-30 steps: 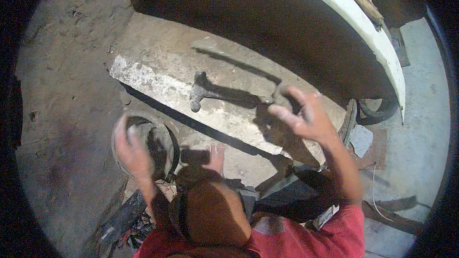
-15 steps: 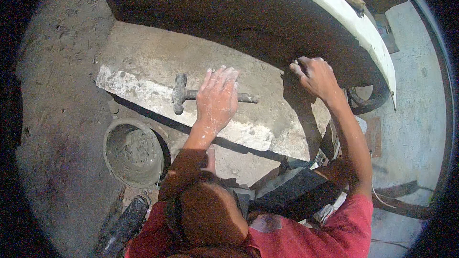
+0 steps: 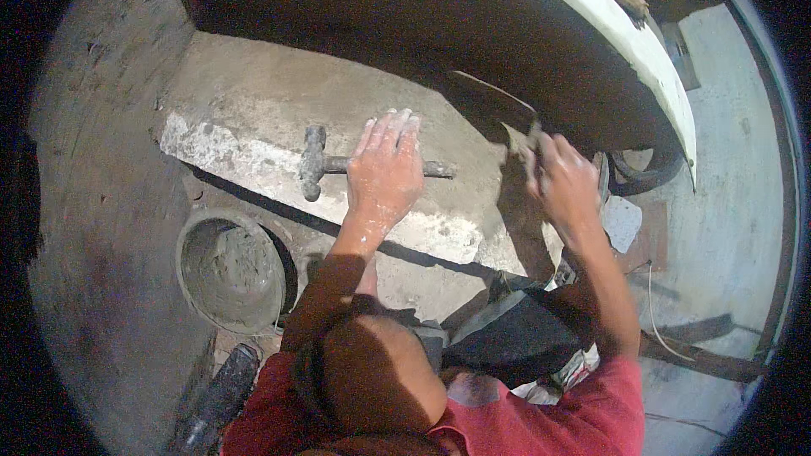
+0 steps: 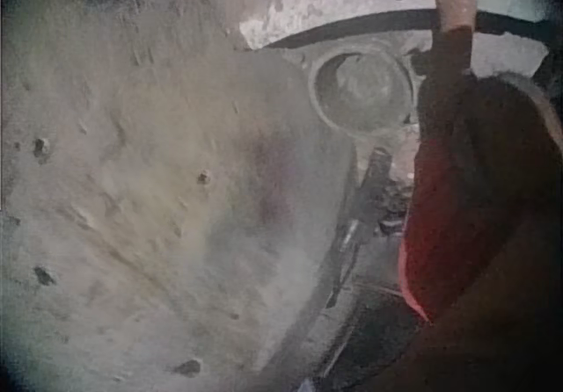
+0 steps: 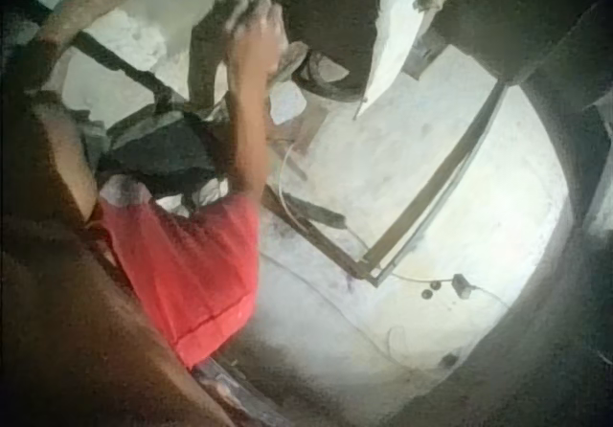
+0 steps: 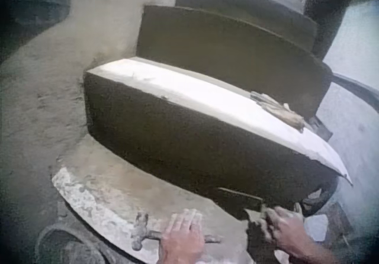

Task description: The person scoops wet plaster from a bucket using a trowel and applies it to a curved white surface. They repeatedly smooth and spread the plaster along the edge of the surface.

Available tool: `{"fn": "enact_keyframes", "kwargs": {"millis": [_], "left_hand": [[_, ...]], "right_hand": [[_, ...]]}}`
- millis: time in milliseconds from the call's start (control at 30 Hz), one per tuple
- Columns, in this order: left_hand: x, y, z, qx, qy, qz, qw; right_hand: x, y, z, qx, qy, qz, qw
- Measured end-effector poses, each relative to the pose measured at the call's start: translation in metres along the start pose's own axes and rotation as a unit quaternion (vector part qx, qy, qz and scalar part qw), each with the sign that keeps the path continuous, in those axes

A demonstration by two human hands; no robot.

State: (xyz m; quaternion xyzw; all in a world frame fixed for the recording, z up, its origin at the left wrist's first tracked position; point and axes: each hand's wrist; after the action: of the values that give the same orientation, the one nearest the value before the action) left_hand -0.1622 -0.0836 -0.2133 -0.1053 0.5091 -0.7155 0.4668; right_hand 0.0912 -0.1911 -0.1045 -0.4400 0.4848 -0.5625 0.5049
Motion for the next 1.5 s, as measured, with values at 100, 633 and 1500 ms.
{"fn": "enact_keyframes", "kwargs": {"millis": [100, 633, 1500], "left_hand": [[0.0, 0.0, 0.0, 0.001, 0.002, 0.005, 1.0], [-0.002, 0.0, 0.001, -0.008, -0.011, -0.014, 1.0], [-0.039, -0.019, -0.033, -0.019, -0.042, -0.06, 0.997]], "right_hand": [[-0.041, 0.009, -0.02, 0.019, -0.039, 0.019, 0.999], [-0.05, -0.005, -0.009, -0.058, -0.084, 0.096, 0.99], [-0.108, 0.001, -0.065, 0.017, -0.068, 0.151, 0.986]]}}
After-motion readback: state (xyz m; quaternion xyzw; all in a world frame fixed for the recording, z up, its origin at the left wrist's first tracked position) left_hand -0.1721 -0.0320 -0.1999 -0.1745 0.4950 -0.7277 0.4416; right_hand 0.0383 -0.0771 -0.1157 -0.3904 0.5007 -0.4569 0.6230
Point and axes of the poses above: each hand's wrist, its own x-axis away from the middle knuckle, its own y-axis out of the palm, z = x × y, and after that the axes turned 11 degrees about -z, right-handed
